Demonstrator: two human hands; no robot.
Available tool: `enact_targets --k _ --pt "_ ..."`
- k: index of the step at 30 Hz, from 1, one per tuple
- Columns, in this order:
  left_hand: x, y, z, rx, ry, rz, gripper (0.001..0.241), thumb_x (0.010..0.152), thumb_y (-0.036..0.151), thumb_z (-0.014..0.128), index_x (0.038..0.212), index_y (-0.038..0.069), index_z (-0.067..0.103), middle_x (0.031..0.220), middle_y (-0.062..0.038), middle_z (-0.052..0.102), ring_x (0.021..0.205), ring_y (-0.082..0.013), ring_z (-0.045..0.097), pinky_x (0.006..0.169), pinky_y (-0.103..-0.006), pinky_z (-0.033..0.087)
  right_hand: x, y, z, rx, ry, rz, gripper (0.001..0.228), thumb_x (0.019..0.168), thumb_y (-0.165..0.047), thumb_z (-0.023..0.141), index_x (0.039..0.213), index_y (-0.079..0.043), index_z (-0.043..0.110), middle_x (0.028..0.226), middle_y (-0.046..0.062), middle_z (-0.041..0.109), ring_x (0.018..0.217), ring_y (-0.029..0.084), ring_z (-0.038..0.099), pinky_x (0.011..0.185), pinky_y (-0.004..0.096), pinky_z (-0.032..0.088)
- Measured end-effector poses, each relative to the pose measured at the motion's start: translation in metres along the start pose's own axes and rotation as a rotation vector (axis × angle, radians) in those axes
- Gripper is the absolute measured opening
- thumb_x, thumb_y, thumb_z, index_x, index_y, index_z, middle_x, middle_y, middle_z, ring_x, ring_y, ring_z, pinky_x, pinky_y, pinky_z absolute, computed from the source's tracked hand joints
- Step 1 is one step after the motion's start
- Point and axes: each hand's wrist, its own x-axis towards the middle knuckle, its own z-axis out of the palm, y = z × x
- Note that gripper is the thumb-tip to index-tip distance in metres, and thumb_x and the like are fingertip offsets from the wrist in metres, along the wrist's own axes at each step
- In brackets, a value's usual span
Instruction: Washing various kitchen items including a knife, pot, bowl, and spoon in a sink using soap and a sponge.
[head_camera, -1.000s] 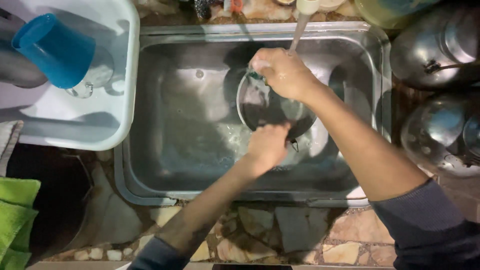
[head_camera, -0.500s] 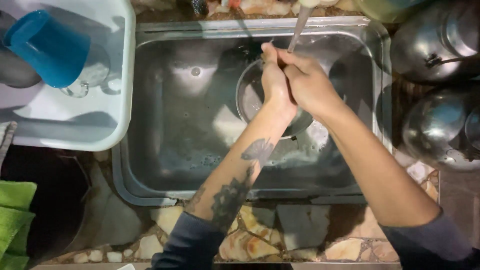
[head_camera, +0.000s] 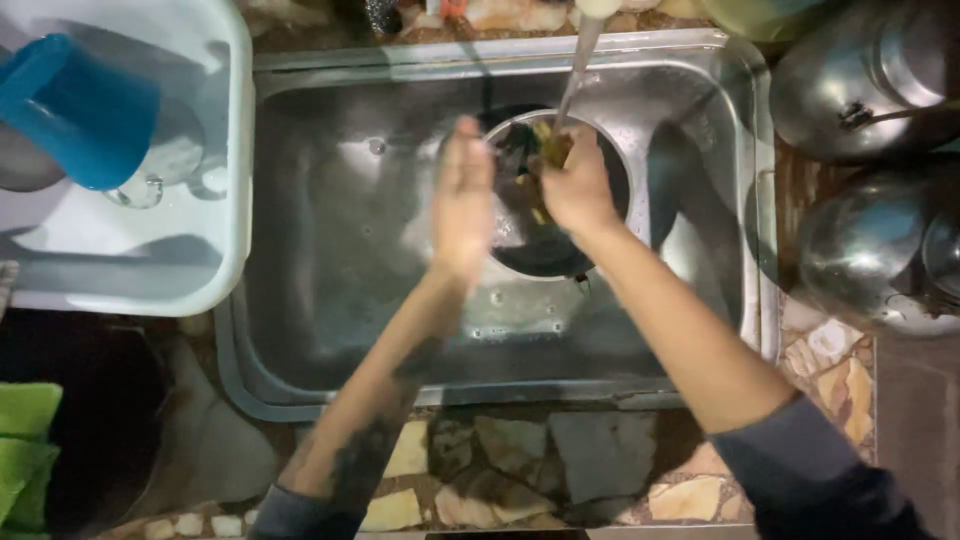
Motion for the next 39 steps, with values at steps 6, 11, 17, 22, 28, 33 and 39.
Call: enact_targets --k 6,11,17,22,28,33,39 --pt "0.034 -0.068 -0.009 -0.311 -0.179 -0.098 0.069 0.106 0.059 0.03 0.153 0.012 0.051 0.159 -0.009 0.049 0.148 -0.0266 0.041 0.122 -0.0389 0.027 0.008 -0.003 0.097 0.968 0.061 0.688 0.038 0.103 -0.037 0.051 0.12 -0.007 0.068 0.108 0.009 0.073 0.099 0.023 0.067 0.088 0.037 0.052" --pt "0.026 -0.037 -0.026 -0.85 -0.363 -0.349 0.082 0.101 0.069 0.021 0.151 0.012 0.051 0.153 -0.014 0.053 0.139 -0.0316 0.048 0.119 -0.0432 0.033 -0.042 -0.011 0.073 0.061 -0.301 0.149 0.037 0.104 -0.033 0.049 0.123 -0.005 0.066 0.116 0.023 0.067 0.106 0.038 0.063 0.09 0.046 0.047" --pt "0.04 -0.056 -0.005 -0.614 -0.334 -0.317 0.063 0.102 0.052 0.039 0.147 0.013 0.058 0.142 -0.017 0.062 0.125 -0.0307 0.059 0.107 -0.0411 0.043 -0.041 -0.011 0.053 0.152 -0.393 0.207 0.036 0.101 -0.029 0.048 0.104 0.0 0.068 0.1 0.022 0.074 0.096 0.039 0.073 0.082 0.047 0.054" --pt "0.051 -0.067 0.008 0.087 -0.119 -0.034 0.042 0.099 0.012 0.057 0.138 0.02 0.067 0.121 -0.02 0.073 0.108 -0.0343 0.074 0.092 -0.0407 0.055 -0.067 0.0 -0.025 -0.332 -0.74 0.056 0.038 0.103 -0.034 0.051 0.092 -0.002 0.068 0.092 0.025 0.069 0.09 0.04 0.069 0.081 0.048 0.051" --pt "0.046 -0.057 0.01 0.584 -0.015 0.202 0.045 0.091 0.006 0.063 0.13 0.028 0.065 0.11 -0.018 0.074 0.103 -0.0426 0.068 0.086 -0.0501 0.055 -0.038 0.007 -0.039 -1.198 -0.49 -0.277 0.02 0.069 -0.009 0.072 0.089 -0.007 0.077 0.111 0.015 0.071 0.112 0.036 0.064 0.085 0.046 0.056" --pt "0.042 -0.055 0.007 0.581 -0.026 0.146 0.045 0.091 0.007 0.065 0.129 0.029 0.065 0.108 -0.017 0.074 0.103 -0.0428 0.068 0.085 -0.0514 0.054 -0.04 0.029 0.017 -0.733 -0.331 -0.093 0.024 0.085 -0.003 0.067 0.108 -0.002 0.072 0.112 0.021 0.069 0.11 0.039 0.066 0.097 0.048 0.054" --pt "0.045 -0.065 0.006 0.541 -0.005 0.181 0.045 0.091 0.005 0.064 0.129 0.029 0.065 0.109 -0.016 0.074 0.103 -0.041 0.07 0.084 -0.0498 0.056 -0.07 -0.026 -0.024 -0.282 -0.113 -0.292 0.033 0.09 0.002 0.063 0.122 -0.003 0.072 0.117 0.021 0.059 0.094 0.039 0.069 0.083 0.047 0.057"
